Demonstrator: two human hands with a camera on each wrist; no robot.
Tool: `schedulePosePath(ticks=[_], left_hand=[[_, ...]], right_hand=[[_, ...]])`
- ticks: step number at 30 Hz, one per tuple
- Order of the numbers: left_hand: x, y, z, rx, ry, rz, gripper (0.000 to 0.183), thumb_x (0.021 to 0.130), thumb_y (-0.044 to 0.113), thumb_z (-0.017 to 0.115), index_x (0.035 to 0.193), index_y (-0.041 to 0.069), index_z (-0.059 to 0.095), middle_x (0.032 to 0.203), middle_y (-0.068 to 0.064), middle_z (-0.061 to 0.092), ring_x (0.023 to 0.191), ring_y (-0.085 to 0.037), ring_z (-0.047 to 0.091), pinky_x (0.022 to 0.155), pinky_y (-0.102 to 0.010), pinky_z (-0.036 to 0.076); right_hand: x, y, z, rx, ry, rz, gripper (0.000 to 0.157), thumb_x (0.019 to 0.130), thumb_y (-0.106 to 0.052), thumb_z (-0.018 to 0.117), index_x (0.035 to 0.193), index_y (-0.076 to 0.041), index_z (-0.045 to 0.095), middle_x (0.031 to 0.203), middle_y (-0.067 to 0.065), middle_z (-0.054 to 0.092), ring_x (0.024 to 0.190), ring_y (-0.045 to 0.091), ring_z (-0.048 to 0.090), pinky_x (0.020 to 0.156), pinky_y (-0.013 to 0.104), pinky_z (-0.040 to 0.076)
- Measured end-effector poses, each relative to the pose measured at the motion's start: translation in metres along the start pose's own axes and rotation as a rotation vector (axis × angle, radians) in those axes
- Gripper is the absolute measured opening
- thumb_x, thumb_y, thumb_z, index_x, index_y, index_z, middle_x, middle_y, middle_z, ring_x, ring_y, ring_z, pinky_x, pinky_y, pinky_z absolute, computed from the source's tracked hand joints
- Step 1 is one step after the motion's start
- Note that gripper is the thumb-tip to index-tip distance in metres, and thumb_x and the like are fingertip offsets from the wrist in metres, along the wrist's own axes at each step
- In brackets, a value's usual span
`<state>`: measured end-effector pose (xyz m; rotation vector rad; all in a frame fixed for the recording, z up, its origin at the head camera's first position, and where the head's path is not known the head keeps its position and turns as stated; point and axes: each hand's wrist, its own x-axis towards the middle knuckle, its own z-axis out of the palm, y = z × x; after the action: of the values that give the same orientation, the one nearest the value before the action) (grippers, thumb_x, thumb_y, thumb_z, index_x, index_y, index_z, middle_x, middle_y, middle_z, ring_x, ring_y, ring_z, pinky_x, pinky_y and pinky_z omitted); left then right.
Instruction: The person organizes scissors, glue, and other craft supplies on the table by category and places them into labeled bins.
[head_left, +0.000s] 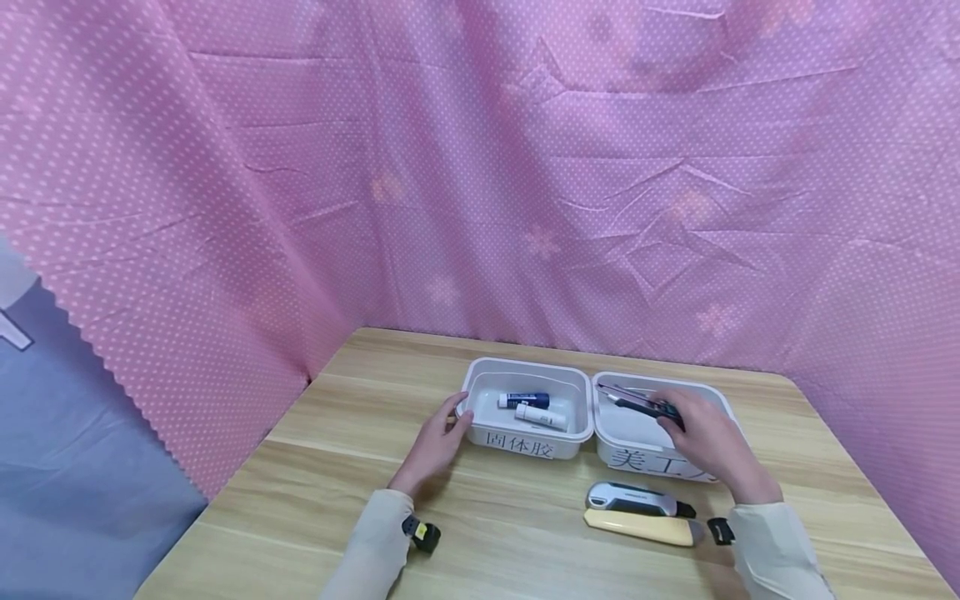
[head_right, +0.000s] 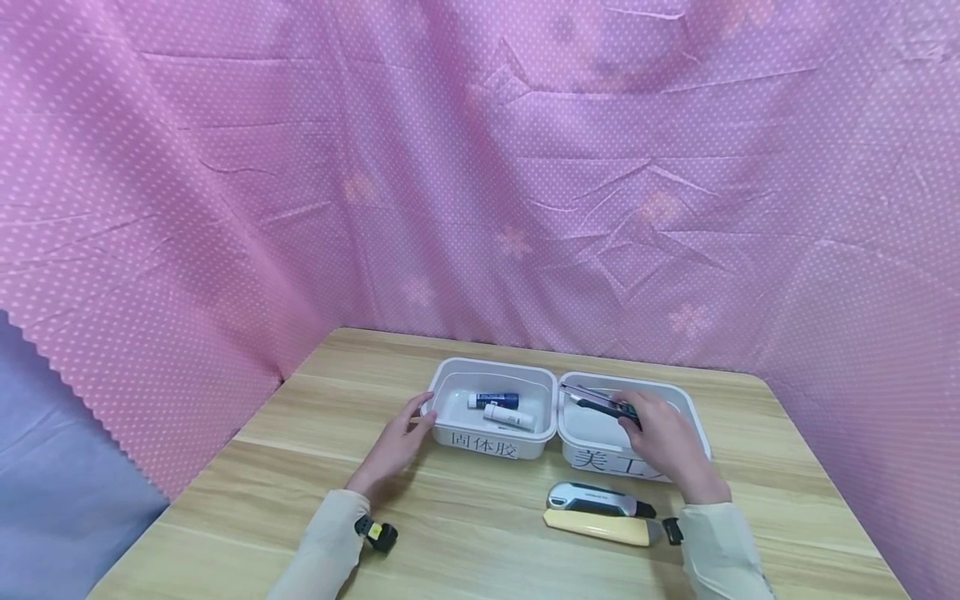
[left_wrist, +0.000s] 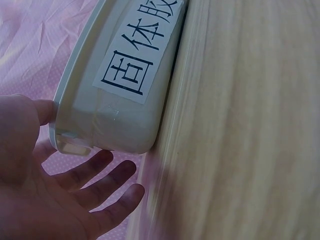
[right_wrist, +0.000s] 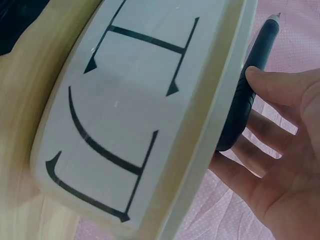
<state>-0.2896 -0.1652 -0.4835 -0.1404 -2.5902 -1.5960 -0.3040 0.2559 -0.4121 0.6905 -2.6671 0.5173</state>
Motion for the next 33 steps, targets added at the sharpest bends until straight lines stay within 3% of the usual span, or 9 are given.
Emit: schedulePosePath(ticks=[12, 23, 33], left_hand=[[0.0, 0.002, 0.0, 0.009, 0.006, 0.002, 0.054, 0.109, 0.039, 0.048, 0.157, 0.018, 0.04, 0.152, -0.023, 0.049, 0.13, -0.04, 0.057, 0.108, -0.056, 0.049], [0.001, 0.003, 0.001, 0.009, 0.009, 0.004, 0.053, 0.108, 0.038, 0.05, 0.157, 0.019, 0.041, 0.151, -0.023, 0.05, 0.128, -0.04, 0.059, 0.107, -0.055, 0.05], [0.002, 0.004, 0.001, 0.01, 0.009, 0.011, 0.053, 0.108, 0.038, 0.05, 0.157, 0.018, 0.041, 0.151, -0.023, 0.05, 0.128, -0.041, 0.059, 0.107, -0.055, 0.05]], right_hand=[[0.0, 0.012, 0.004, 0.005, -0.042, 0.067, 0.027, 0.093, -0.004, 0.072, 0.119, -0.006, 0.07, 0.112, 0.016, 0.072, 0.104, 0.036, 0.067, 0.084, 0.059, 0.058], [-0.001, 0.018, 0.007, 0.008, -0.111, 0.134, 0.022, 0.09, -0.002, 0.074, 0.111, -0.009, 0.073, 0.104, 0.011, 0.073, 0.092, 0.027, 0.067, 0.073, 0.052, 0.06], [-0.001, 0.019, 0.006, 0.006, -0.145, 0.137, 0.023, 0.088, 0.0, 0.076, 0.111, -0.006, 0.074, 0.105, 0.013, 0.074, 0.096, 0.03, 0.068, 0.079, 0.055, 0.059]])
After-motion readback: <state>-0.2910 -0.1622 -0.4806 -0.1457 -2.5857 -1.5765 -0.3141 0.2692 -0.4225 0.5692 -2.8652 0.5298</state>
